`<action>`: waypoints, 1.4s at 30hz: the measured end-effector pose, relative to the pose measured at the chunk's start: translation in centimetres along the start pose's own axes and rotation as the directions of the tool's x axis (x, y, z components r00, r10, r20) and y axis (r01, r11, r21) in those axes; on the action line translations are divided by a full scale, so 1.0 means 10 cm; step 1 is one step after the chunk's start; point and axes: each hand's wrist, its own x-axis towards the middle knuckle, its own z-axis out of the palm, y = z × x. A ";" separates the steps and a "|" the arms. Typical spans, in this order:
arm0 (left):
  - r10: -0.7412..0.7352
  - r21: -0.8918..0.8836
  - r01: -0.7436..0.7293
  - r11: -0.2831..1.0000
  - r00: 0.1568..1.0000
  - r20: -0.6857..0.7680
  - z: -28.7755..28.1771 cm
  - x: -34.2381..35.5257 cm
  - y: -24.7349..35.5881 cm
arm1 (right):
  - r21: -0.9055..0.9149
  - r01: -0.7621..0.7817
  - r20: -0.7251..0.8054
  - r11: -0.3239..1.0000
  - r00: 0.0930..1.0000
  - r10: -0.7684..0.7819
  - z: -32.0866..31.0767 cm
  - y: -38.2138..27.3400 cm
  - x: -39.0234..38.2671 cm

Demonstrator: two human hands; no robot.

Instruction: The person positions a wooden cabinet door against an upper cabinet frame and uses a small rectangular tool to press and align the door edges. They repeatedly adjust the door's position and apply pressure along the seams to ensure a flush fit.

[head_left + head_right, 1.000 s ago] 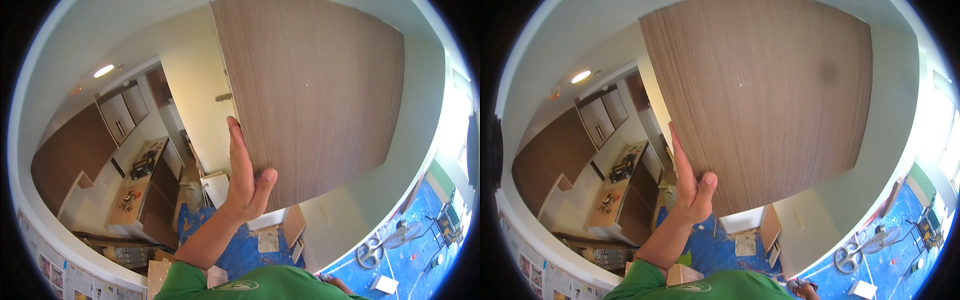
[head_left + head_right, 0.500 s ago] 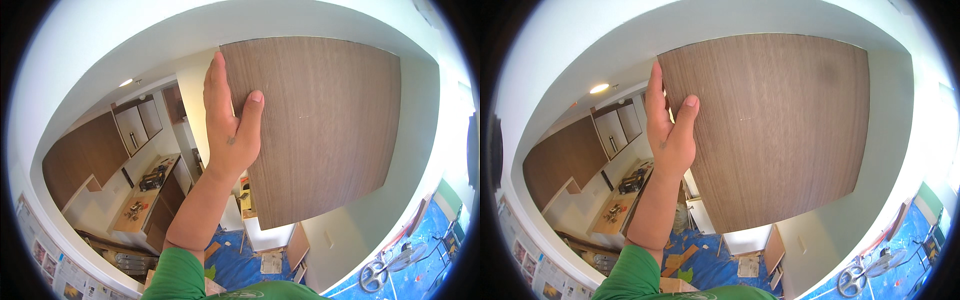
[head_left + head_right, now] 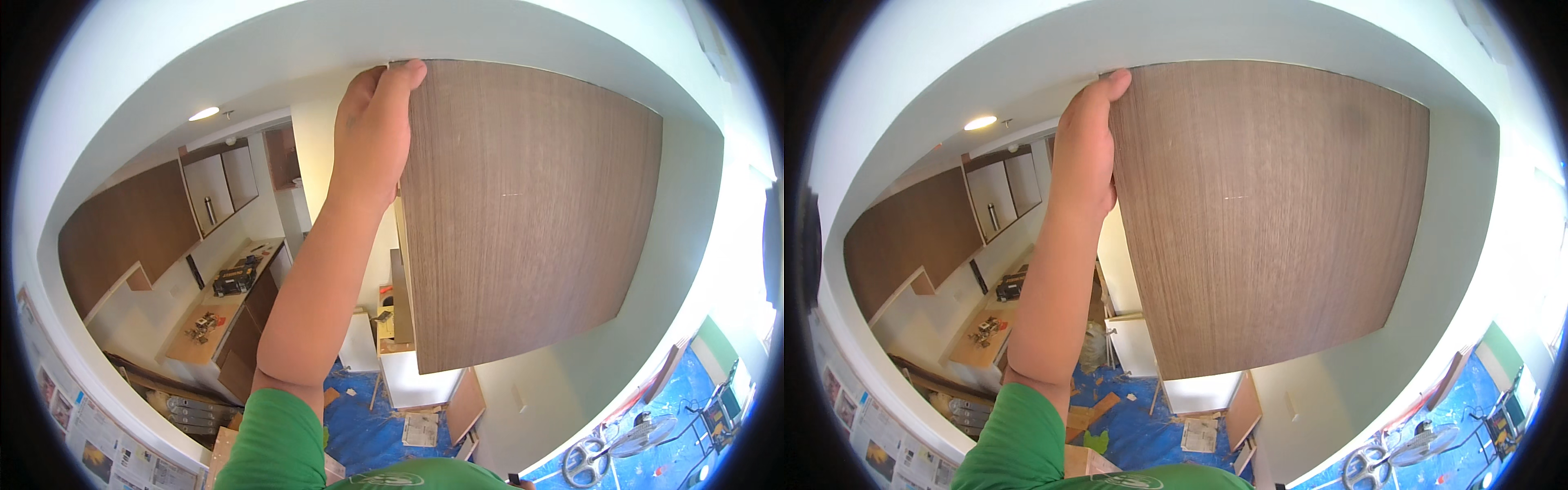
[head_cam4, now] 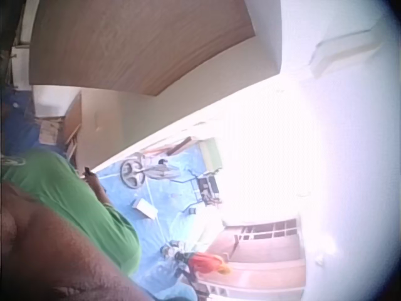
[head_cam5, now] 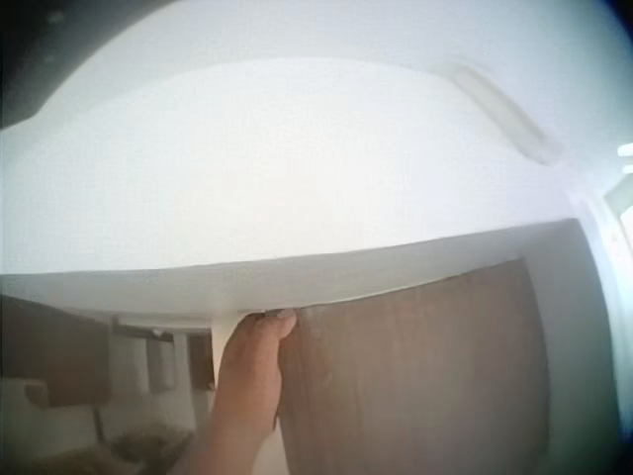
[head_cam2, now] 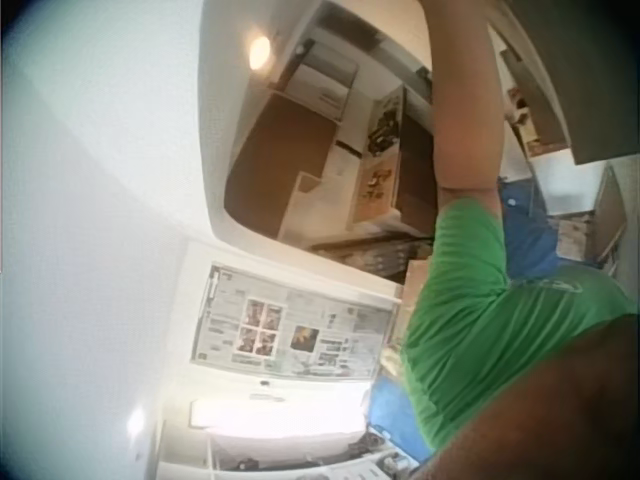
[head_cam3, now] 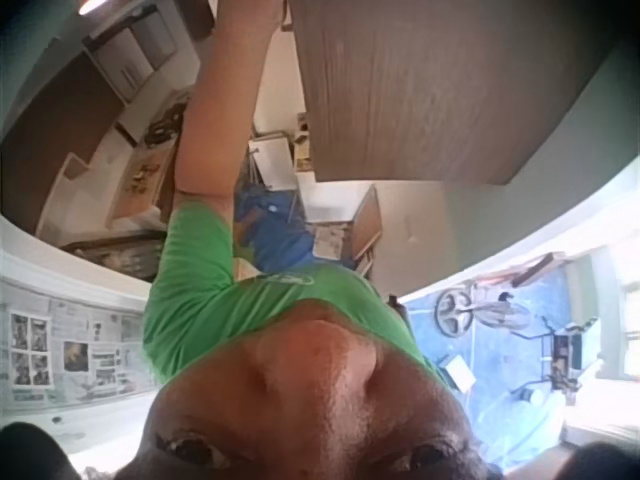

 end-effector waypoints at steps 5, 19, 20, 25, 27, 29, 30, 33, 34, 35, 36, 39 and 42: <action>-0.005 0.080 0.010 0.997 0.998 -0.058 0.04 0.00 0.01 | 0.259 0.165 -0.043 0.952 0.986 -0.159 -0.19 -1.45 -0.56; 0.171 -0.030 -0.169 0.985 0.976 0.138 -0.12 -0.06 -0.30 | -0.664 0.727 -0.149 -0.173 -0.355 -0.923 -1.08 -5.53 -3.02; 0.152 -0.085 -0.140 0.987 0.974 0.169 -0.07 -0.09 -0.31 | -0.679 0.700 -0.132 -0.222 -0.414 -0.901 -1.09 -5.66 -3.19; 0.156 -0.215 -0.111 0.970 0.966 0.206 -0.10 -0.14 -0.32 | -0.759 0.413 0.148 -0.504 -0.644 -0.750 -1.00 -6.65 -3.58; 0.177 -0.266 -0.114 0.957 0.958 0.227 -0.10 -0.15 -0.30 | -0.806 0.213 0.282 -0.552 -0.682 -0.675 -1.00 -6.91 -3.62; 0.174 -0.312 -0.103 0.945 0.962 0.210 -0.10 -0.19 -0.29 | -0.829 0.143 0.305 -0.541 -0.694 -0.652 -0.91 -7.09 -3.60; 0.173 -0.335 -0.098 0.937 0.964 0.202 -0.10 -0.20 -0.28 | -0.840 0.152 0.288 -0.521 -0.689 -0.665 -0.87 -7.13 -3.58; 0.188 -0.334 -0.117 0.935 0.964 0.189 -0.10 -0.17 -0.34 | -0.868 0.199 0.226 -0.454 -0.657 -0.720 -0.79 -7.21 -3.53; 0.190 -0.329 -0.119 0.937 0.963 0.193 -0.11 -0.17 -0.33 | -0.881 0.246 0.156 -0.405 -0.656 -0.738 -0.75 -7.22 -3.51; 0.193 -0.322 -0.123 0.939 0.961 0.196 -0.12 -0.17 -0.32 | -0.858 0.287 0.149 -0.426 -0.654 -0.742 -0.76 -7.25 -3.48; 0.195 -0.315 -0.126 0.941 0.960 0.199 -0.13 -0.16 -0.32 | -0.833 0.328 0.142 -0.445 -0.651 -0.746 -0.77 -7.29 -3.44; 0.230 -0.319 -0.147 0.936 0.943 0.240 -0.15 -0.12 -0.38 | -0.784 0.388 0.146 -0.484 -0.643 -0.751 -0.78 -7.36 -3.41; 0.171 -0.240 -0.113 0.964 0.957 0.234 -0.16 -0.14 -0.37 | -0.780 0.375 0.175 -0.501 -0.638 -0.750 -0.78 -7.39 -3.39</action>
